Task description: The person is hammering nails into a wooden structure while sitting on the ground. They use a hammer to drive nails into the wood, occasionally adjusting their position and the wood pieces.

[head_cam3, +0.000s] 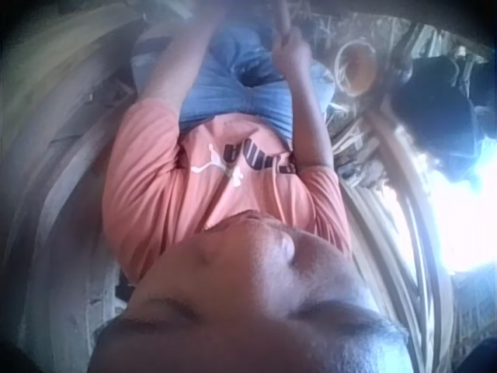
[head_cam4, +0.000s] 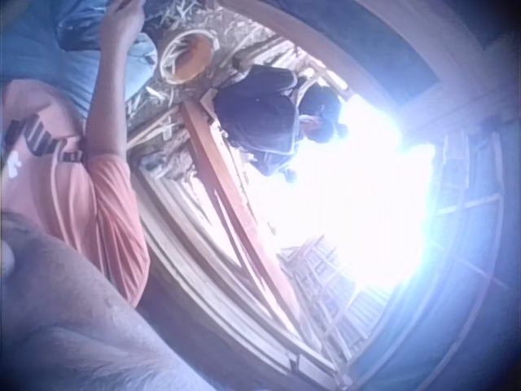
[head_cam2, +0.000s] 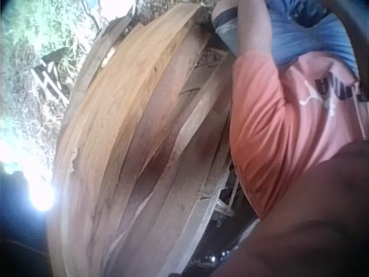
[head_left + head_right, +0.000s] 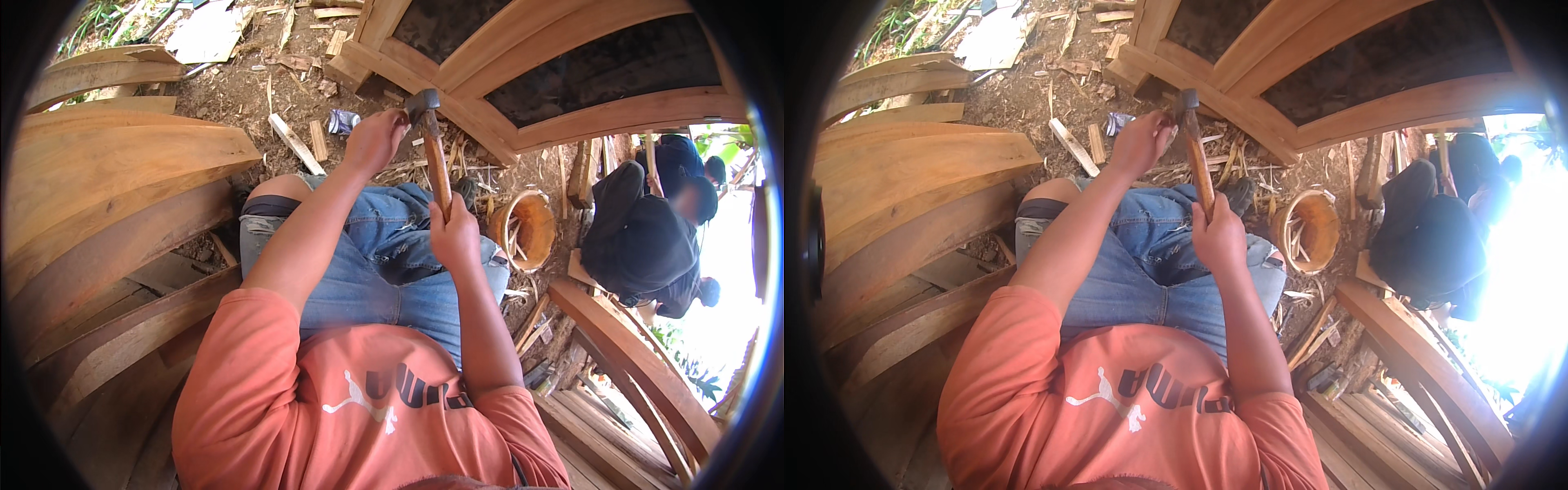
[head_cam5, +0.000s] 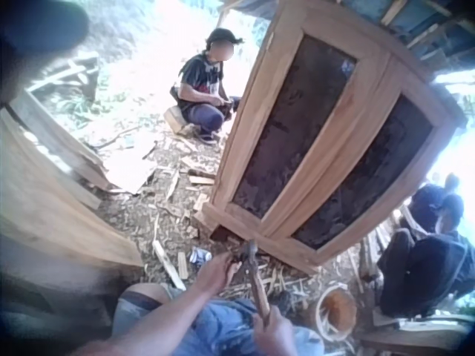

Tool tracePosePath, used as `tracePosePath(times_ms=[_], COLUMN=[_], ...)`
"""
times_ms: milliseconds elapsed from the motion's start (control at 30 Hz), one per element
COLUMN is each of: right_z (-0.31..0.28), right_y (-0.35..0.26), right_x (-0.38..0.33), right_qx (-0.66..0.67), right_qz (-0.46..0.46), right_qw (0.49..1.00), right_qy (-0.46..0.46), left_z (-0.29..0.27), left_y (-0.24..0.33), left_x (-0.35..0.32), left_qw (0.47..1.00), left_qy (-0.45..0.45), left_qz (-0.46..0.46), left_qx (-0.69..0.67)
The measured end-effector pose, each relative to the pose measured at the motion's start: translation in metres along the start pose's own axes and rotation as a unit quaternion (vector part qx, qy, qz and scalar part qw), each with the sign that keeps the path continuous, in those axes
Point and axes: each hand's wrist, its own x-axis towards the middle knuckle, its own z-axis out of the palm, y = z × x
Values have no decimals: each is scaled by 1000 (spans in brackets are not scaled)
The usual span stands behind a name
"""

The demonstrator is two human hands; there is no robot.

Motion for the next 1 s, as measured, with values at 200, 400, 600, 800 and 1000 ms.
tracePosePath(times_ms=[200, 400, 600, 800, 1000], right_z=[6, -2, 10, 10, 10], right_y=[0, -11, 4, 0, 7], right_x=[0, 2, 1, 5, -2], right_qx=[0, -8, -28, -51, -45], right_qz=[13, -15, -15, -19, -16], right_qw=[1000, 1000, 999, 998, 999], right_qy=[-19, -9, -20, -17, -3], left_z=[4, 0, 9, 4, 8], left_y=[-4, 2, -13, -15, -10], left_x=[-7, -1, -7, -5, -8], left_qw=[999, 1000, 998, 998, 998], left_qy=[4, 14, -4, -24, -17], left_qz=[-27, -24, -55, -50, -40], left_qx=[-24, -5, -3, 4, -43])
